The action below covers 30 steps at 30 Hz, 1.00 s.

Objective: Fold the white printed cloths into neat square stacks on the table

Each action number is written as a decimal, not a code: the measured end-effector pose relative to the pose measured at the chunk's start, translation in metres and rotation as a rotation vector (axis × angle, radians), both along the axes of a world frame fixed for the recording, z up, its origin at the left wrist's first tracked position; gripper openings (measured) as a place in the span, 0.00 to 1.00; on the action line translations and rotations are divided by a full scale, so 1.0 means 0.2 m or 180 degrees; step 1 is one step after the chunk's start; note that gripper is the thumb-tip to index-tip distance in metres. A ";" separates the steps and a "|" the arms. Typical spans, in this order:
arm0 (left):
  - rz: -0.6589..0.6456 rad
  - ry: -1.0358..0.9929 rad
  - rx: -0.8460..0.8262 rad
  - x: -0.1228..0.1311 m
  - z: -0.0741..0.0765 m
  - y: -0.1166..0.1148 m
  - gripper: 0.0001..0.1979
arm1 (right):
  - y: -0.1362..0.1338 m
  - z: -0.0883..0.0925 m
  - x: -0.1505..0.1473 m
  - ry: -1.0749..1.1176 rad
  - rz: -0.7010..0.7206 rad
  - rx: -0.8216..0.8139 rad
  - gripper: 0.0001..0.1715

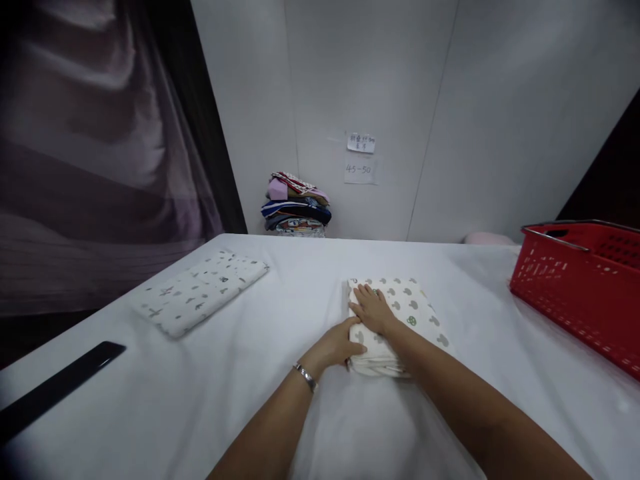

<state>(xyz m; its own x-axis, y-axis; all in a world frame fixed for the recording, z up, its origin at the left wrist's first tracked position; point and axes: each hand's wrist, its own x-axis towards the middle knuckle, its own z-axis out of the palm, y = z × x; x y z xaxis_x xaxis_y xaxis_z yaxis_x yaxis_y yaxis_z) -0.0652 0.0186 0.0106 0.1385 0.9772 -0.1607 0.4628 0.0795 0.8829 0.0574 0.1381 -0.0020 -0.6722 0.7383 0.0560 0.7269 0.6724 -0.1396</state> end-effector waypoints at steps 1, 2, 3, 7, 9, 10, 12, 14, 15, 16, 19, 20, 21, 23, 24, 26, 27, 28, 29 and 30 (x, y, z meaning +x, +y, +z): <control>-0.0010 0.0036 0.0004 0.00 0.00 0.00 0.34 | 0.00 0.01 0.00 0.0013 0.0003 -0.0024 0.35; -0.0021 0.0063 -0.0005 0.00 0.01 0.00 0.34 | 0.01 0.02 0.01 0.0021 0.0008 -0.0055 0.35; -0.0023 0.0076 -0.0029 0.00 0.02 -0.01 0.35 | 0.02 0.03 0.01 0.0023 0.0017 -0.0088 0.35; 0.0021 0.0055 -0.0218 0.01 0.04 -0.02 0.37 | 0.09 0.10 0.10 0.0020 0.0012 -0.0085 0.34; 0.0056 0.0057 -0.0270 0.01 0.04 -0.02 0.38 | 0.14 0.10 0.19 -0.0020 -0.0169 0.0088 0.35; 0.0062 0.0050 -0.0283 0.01 0.05 -0.02 0.38 | 0.17 0.10 0.24 -0.0075 -0.0320 0.0201 0.35; 0.0061 0.0033 -0.0296 0.02 0.05 -0.02 0.38 | 0.22 0.06 0.34 -0.0245 -0.0618 0.0415 0.34; 0.0050 0.0030 -0.0292 0.02 0.04 -0.02 0.37 | 0.25 0.00 0.40 -0.0361 -0.0759 0.0515 0.33; 0.0045 0.0036 -0.0288 0.02 0.04 -0.02 0.37 | 0.26 -0.02 0.42 -0.0371 -0.0757 0.0526 0.33; 0.0046 0.0041 -0.0279 0.02 0.04 -0.03 0.37 | 0.27 -0.04 0.43 -0.0366 -0.0739 0.0540 0.33; 0.0051 0.0001 -0.0307 0.02 0.04 -0.03 0.37 | 0.28 -0.04 0.41 -0.0331 -0.0692 0.0491 0.34; 0.0057 -0.0032 -0.0336 0.02 0.05 -0.03 0.38 | 0.28 -0.03 0.40 -0.0324 -0.0679 0.0432 0.34; 0.0067 -0.0068 -0.0371 0.02 0.04 -0.03 0.38 | 0.28 -0.01 0.40 -0.0320 -0.0671 0.0365 0.34; 0.0083 -0.0148 -0.0458 0.02 0.04 -0.02 0.38 | 0.29 0.02 0.41 -0.0311 -0.0676 0.0288 0.34; 0.0088 -0.0181 -0.0481 0.02 0.04 -0.02 0.38 | 0.30 0.03 0.43 -0.0302 -0.0724 0.0308 0.35; 0.0081 -0.0208 -0.0472 0.02 0.03 -0.02 0.38 | 0.33 0.02 0.49 -0.0298 -0.0835 0.0393 0.34; 0.0073 -0.0208 -0.0450 0.02 0.03 -0.02 0.38 | 0.34 0.01 0.52 -0.0319 -0.0796 0.0427 0.32; 0.0068 -0.0205 -0.0425 0.02 0.03 -0.02 0.38 | 0.35 -0.01 0.55 -0.0343 -0.0672 0.0451 0.29; 0.0064 -0.0199 -0.0407 0.02 0.04 -0.02 0.37 | 0.36 -0.03 0.57 -0.0348 -0.0484 0.0467 0.26; 0.0062 -0.0195 -0.0411 0.02 0.04 -0.03 0.37 | 0.37 -0.04 0.59 -0.0327 -0.0269 0.0466 0.24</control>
<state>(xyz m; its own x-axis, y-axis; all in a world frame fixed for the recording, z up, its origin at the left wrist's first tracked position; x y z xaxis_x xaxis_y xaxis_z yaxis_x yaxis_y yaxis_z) -0.0615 0.0134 0.0191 0.1332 0.9516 -0.2771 0.4056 0.2028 0.8913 0.1750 0.2121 -0.0102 -0.6159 0.7813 0.1013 0.7870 0.6161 0.0330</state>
